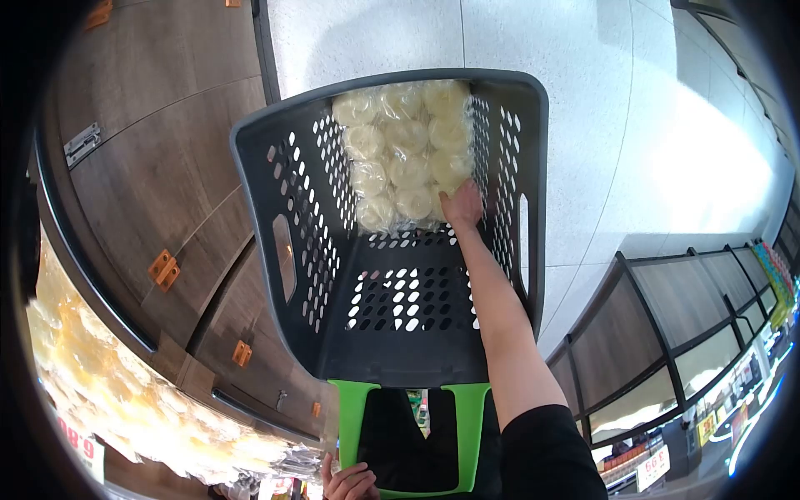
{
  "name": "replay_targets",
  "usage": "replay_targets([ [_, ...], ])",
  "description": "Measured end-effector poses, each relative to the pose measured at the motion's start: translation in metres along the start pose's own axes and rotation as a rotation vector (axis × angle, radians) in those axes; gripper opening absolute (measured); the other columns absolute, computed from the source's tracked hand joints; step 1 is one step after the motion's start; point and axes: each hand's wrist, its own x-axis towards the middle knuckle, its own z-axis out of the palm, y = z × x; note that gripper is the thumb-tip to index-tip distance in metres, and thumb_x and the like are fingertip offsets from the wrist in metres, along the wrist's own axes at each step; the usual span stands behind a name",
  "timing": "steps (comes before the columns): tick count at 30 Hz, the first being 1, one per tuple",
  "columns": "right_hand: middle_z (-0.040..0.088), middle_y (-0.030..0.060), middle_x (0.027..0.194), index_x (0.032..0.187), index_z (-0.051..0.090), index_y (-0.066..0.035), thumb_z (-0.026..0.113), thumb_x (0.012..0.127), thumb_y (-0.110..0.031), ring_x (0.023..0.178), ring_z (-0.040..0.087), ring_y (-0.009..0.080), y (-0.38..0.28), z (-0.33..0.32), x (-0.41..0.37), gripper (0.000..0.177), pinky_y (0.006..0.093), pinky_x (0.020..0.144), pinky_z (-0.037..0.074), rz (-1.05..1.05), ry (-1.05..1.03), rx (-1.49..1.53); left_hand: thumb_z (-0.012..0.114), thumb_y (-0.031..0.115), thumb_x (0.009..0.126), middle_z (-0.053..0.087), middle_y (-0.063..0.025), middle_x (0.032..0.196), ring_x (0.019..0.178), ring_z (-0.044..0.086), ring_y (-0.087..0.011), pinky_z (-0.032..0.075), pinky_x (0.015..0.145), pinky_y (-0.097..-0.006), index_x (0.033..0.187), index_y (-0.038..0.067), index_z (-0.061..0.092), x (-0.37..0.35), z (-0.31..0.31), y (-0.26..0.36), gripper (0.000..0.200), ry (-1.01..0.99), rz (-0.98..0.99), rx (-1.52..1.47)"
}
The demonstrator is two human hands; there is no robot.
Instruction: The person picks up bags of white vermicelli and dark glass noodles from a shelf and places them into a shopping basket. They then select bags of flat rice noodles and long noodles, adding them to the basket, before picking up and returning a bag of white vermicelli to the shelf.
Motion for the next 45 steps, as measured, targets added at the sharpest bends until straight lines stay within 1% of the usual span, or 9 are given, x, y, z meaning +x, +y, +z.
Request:
replay_targets([
  [4, 0.059, 0.0199, 0.113, 0.103, 0.054, -0.003, 0.067, 0.083, -0.017, 0.107, 0.058, 0.0366, 0.002, 0.0, -0.013, 0.028, 0.0449, 0.086, 0.048, -0.265, 0.177, 0.068, 0.063, 0.004, 0.084, 0.067, -0.0138, 0.097, 0.1, 0.067, -0.0306, 0.04, 0.101, -0.0578, 0.1, 0.003, 0.065, -0.004, -0.008, -0.004, 0.016, -0.037, 0.052, 0.001],
  [8, 0.061, 0.0194, 0.075, 0.091, 0.052, -0.004, 0.064, 0.085, -0.019, 0.076, 0.061, 0.0417, -0.005, -0.016, -0.035, 0.02, 0.0483, 0.069, 0.047, -0.255, 0.138, 0.262, 0.064, 0.007, 0.085, 0.066, -0.015, 0.104, 0.105, 0.064, -0.0334, 0.038, 0.103, -0.058, 0.111, 0.001, 0.061, -0.02, 0.013, -0.011, 0.027, 0.086, 0.092, -0.049],
  [10, 0.062, 0.02, 0.077, 0.091, 0.052, -0.004, 0.063, 0.085, -0.017, 0.077, 0.061, 0.0422, -0.023, -0.046, -0.058, 0.019, 0.0484, 0.069, 0.046, -0.226, 0.166, 0.257, 0.06, -0.004, 0.069, 0.067, -0.0037, 0.079, 0.083, 0.069, -0.0208, 0.042, 0.1, -0.0582, 0.085, 0.007, 0.066, 0.012, 0.004, 0.003, 0.02, 0.314, 0.193, 0.112],
  [14, 0.062, 0.0225, 0.079, 0.089, 0.05, -0.003, 0.062, 0.085, -0.016, 0.08, 0.061, 0.0427, -0.049, -0.099, -0.097, 0.017, 0.0482, 0.069, 0.046, -0.357, 0.212, 0.309, 0.06, -0.004, 0.067, 0.066, -0.0026, 0.077, 0.083, 0.069, -0.0204, 0.038, 0.103, -0.0599, 0.078, 0.008, 0.066, 0.014, 0.006, 0.006, 0.017, 0.44, 0.207, 0.091],
  [23, 0.054, -0.0017, 0.073, 0.083, 0.05, -0.004, 0.067, 0.086, -0.01, 0.07, 0.049, 0.0048, -0.048, -0.255, -0.244, 0.019, 0.0239, 0.065, 0.042, -0.469, -0.231, 0.875, 0.063, -0.005, 0.066, 0.063, -0.0088, 0.077, 0.079, 0.066, -0.0231, 0.047, 0.098, -0.0496, 0.083, 0.003, 0.066, 0.044, -0.006, 0.011, 0.019, 0.657, 0.391, 0.051],
  [31, 0.058, -0.0021, 0.078, 0.086, 0.047, -0.006, 0.063, 0.091, -0.006, 0.078, 0.053, 0.0039, -0.091, -0.397, -0.431, 0.018, 0.0224, 0.072, 0.044, -0.724, -0.237, 0.878, 0.063, -0.005, 0.067, 0.06, -0.0119, 0.075, 0.074, 0.062, -0.0299, 0.05, 0.093, -0.0438, 0.082, 0.002, 0.064, 0.079, -0.029, 0.028, 0.016, 0.798, 0.47, -0.002],
  [34, 0.061, 0.0009, 0.081, 0.085, 0.048, -0.006, 0.063, 0.09, -0.003, 0.084, 0.058, 0.0076, -0.091, -0.425, -0.489, 0.016, 0.0252, 0.077, 0.046, -0.839, -0.198, 0.865, 0.063, -0.001, 0.077, 0.065, -0.011, 0.082, 0.082, 0.065, -0.0288, 0.051, 0.091, -0.0417, 0.087, 0.0, 0.066, 0.09, -0.027, 0.024, 0.01, 0.696, 0.324, -0.092],
  [38, 0.066, 0.0096, 0.089, 0.084, 0.051, -0.003, 0.062, 0.09, -0.001, 0.101, 0.065, 0.0209, -0.091, -0.437, -0.532, 0.013, 0.0327, 0.087, 0.046, -1.103, -0.074, 0.709, 0.048, 0.051, 0.098, 0.055, -0.0129, 0.133, 0.115, 0.059, -0.0219, 0.049, 0.095, -0.0381, 0.136, 0.003, 0.046, 0.1, -0.099, 0.049, 0.061, -0.206, 0.099, -2.007],
  [45, 0.066, 0.0156, 0.098, 0.085, 0.051, -0.001, 0.062, 0.088, 0.0, 0.112, 0.06, 0.0275, -0.097, -0.423, -0.579, 0.011, 0.0376, 0.096, 0.043, -1.093, -0.18, 0.504, 0.042, 0.049, 0.099, 0.049, -0.015, 0.138, 0.124, 0.052, -0.0294, 0.043, 0.105, -0.0471, 0.144, 0.003, 0.033, 0.078, -0.195, 0.091, 0.065, -0.218, 0.35, -1.825],
])
